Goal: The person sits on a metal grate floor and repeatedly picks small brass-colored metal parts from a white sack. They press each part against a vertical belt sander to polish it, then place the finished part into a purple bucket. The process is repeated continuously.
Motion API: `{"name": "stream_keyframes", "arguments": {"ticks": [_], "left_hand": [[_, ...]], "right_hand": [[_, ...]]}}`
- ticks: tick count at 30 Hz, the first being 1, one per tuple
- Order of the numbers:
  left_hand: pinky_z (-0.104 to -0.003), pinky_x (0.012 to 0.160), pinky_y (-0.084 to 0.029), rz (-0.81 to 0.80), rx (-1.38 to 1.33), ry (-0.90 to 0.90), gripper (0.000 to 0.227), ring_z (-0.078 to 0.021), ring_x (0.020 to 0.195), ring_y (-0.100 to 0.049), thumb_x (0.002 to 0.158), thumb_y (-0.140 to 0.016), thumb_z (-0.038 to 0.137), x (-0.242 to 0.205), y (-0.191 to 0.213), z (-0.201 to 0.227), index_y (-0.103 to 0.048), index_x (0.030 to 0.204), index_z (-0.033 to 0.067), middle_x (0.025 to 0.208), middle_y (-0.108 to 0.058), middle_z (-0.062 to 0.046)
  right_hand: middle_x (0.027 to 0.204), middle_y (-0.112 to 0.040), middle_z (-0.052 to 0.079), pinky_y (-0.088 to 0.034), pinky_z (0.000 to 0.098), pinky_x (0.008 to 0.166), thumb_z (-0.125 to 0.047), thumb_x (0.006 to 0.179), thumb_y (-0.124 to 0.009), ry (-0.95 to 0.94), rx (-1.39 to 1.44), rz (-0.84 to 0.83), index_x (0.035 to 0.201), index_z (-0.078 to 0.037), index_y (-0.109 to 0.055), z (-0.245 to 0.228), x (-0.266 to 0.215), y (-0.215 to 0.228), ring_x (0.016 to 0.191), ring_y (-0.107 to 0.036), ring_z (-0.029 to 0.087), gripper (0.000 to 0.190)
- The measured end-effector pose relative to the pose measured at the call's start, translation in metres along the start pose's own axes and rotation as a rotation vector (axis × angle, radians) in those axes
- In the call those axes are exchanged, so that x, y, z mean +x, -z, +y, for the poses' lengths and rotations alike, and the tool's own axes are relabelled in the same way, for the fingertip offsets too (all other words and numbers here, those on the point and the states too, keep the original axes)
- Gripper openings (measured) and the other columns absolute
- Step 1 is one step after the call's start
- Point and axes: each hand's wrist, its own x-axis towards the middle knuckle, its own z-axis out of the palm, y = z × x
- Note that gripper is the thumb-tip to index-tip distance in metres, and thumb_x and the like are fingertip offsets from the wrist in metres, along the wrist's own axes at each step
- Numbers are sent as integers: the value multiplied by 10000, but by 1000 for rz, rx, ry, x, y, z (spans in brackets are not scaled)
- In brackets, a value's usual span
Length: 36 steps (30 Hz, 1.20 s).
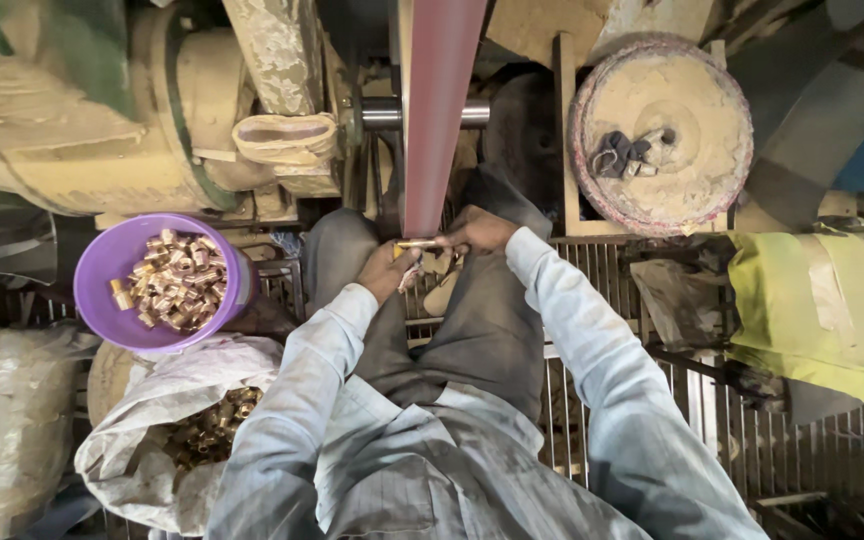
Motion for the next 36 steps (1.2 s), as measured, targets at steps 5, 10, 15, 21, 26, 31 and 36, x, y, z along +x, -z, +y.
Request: {"name": "stream_keyframes", "arguments": {"ticks": [5,10,15,21,26,31,36], "left_hand": [[-274,613,-531,58,323,-240,237,-104,690,-634,1042,-639,223,-15,-2,15,-619,1170,25,836,-685,-45],[-314,584,-514,-46,254,-237,298,-135,640,-639,1018,-624,197,-76,-22,51,-542,1248,27,779,-651,-52],[-359,651,-541,-14,518,-180,478,-224,704,-658,954,-663,188,-123,-34,79,-469,1377,80,850,-667,-115],[-417,995,-487,43,663,-380,665,-323,1190,-619,897,-756,305,-123,-28,71,-424,1409,39,1278,-619,-155],[-432,1036,-478,20,781,-622,460,-367,1227,-616,897,-786,307,-110,-18,60,-628,1225,26,1313,-629,-161],[-361,823,-558,8,754,-361,354,-257,920,-719,922,-741,292,-89,-10,56,-683,1178,55,1025,-735,-102],[-296,574,-551,-94,347,-57,278,-138,677,-707,972,-645,205,-46,-1,43,-619,1185,29,850,-757,-57]], "right_hand": [[542,-522,-14,-220,284,394,-325,881,-792,-8,10,-29,852,-5,-795,-23,-26,-4,408,-336,65,321],[756,-705,85,-511,323,568,-260,880,-803,859,-596,417,957,-62,-778,-19,-97,-61,610,-671,163,214],[725,-687,88,-506,389,550,-188,861,-793,897,-802,654,968,-81,-763,-24,-147,-100,574,-663,262,154],[756,-698,93,-517,397,558,-194,851,-791,950,-838,646,1019,-82,-734,-28,-157,-106,601,-670,288,209],[745,-689,110,-519,433,576,-230,869,-782,874,-840,646,996,-68,-703,-17,-145,-101,635,-678,326,221],[775,-685,105,-520,441,619,-267,878,-775,790,-940,637,984,-89,-718,-5,-123,-89,668,-674,319,215],[924,-665,69,-540,405,684,-217,878,-743,922,-1073,729,1089,-85,-706,-5,-95,-72,836,-676,276,251]]}}
